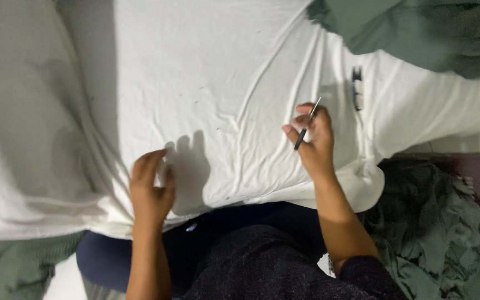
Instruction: Trimming loose threads and excess fabric from a green garment using scissors
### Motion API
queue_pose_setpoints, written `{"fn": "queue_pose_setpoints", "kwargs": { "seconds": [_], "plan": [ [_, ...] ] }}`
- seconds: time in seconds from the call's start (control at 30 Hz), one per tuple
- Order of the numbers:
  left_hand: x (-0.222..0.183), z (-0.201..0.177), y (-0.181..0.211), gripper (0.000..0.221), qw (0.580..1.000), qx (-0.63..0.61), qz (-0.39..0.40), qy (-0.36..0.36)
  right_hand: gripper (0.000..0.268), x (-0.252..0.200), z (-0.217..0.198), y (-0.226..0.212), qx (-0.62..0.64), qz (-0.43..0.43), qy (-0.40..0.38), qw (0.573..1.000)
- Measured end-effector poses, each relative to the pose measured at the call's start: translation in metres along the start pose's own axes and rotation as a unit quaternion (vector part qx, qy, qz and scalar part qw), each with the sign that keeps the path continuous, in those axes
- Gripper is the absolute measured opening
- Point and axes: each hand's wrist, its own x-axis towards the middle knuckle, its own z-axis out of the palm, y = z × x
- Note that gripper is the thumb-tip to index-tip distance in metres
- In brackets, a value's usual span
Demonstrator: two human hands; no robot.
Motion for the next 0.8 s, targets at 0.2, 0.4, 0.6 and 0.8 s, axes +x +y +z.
{"fn": "queue_pose_setpoints", "kwargs": {
  "seconds": [0.2, 0.4, 0.6, 0.8],
  "plan": [
    [0.044, 0.07, 0.013, 0.038, 0.988, 0.005, 0.132, -0.077, 0.036, 0.068, -0.05, -0.03, -0.265, -0.187, 0.102, 0.941],
    [0.038, 0.078, 0.012, 0.031, 0.989, 0.051, 0.127, -0.048, 0.045, 0.129, -0.07, -0.004, -0.332, -0.145, 0.12, 0.924],
    [0.043, 0.079, 0.01, 0.026, 0.993, 0.015, 0.115, -0.029, 0.053, 0.073, -0.08, 0.024, -0.366, -0.078, 0.112, 0.921],
    [0.039, 0.086, -0.008, 0.022, 0.99, 0.005, 0.133, -0.042, 0.059, -0.076, -0.189, 0.096, -0.567, 0.048, 0.257, 0.781]
  ]
}}
